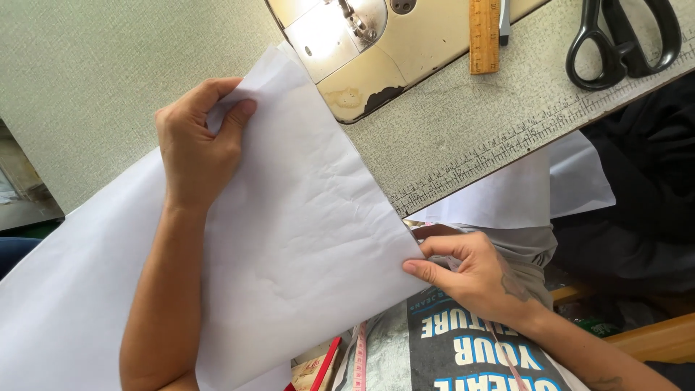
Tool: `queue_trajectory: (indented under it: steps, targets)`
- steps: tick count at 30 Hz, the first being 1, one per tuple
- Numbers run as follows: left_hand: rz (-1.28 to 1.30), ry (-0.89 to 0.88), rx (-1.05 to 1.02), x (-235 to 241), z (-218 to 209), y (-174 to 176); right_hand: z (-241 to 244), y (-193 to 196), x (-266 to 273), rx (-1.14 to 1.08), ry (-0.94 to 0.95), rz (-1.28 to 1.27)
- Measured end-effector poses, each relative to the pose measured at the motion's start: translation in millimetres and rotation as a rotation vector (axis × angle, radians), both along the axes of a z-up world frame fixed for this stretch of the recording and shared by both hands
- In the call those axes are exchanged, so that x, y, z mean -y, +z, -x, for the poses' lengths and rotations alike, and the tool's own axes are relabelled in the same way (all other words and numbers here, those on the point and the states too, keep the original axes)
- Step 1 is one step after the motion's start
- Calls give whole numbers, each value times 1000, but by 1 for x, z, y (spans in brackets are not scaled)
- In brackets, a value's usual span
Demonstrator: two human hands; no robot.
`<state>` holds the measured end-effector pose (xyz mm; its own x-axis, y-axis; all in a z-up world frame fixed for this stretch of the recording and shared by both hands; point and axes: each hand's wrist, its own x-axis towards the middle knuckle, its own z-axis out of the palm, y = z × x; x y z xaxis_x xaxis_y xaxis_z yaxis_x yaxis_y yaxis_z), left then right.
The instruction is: Measuring, marking, and cutting a piece of white fabric on a sewing table using a ruler, pencil, and scissors.
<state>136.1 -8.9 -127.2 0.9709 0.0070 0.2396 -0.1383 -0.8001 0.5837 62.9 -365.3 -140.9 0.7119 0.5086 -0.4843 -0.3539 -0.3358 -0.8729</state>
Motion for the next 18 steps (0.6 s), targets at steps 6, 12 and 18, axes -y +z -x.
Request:
queue_trajectory:
  steps: [6, 12, 18]
  targets:
    - [-39, -64, 111, 3, 1, -4, 12, -16, -6, -40, -102, 113]
    - [-104, -79, 137, -6, -2, -7, 12, -21, -3, -32, -38, 37]
    - [-131, -105, 174, -36, 0, -11, -7, -1, 8, 15, 236, -141]
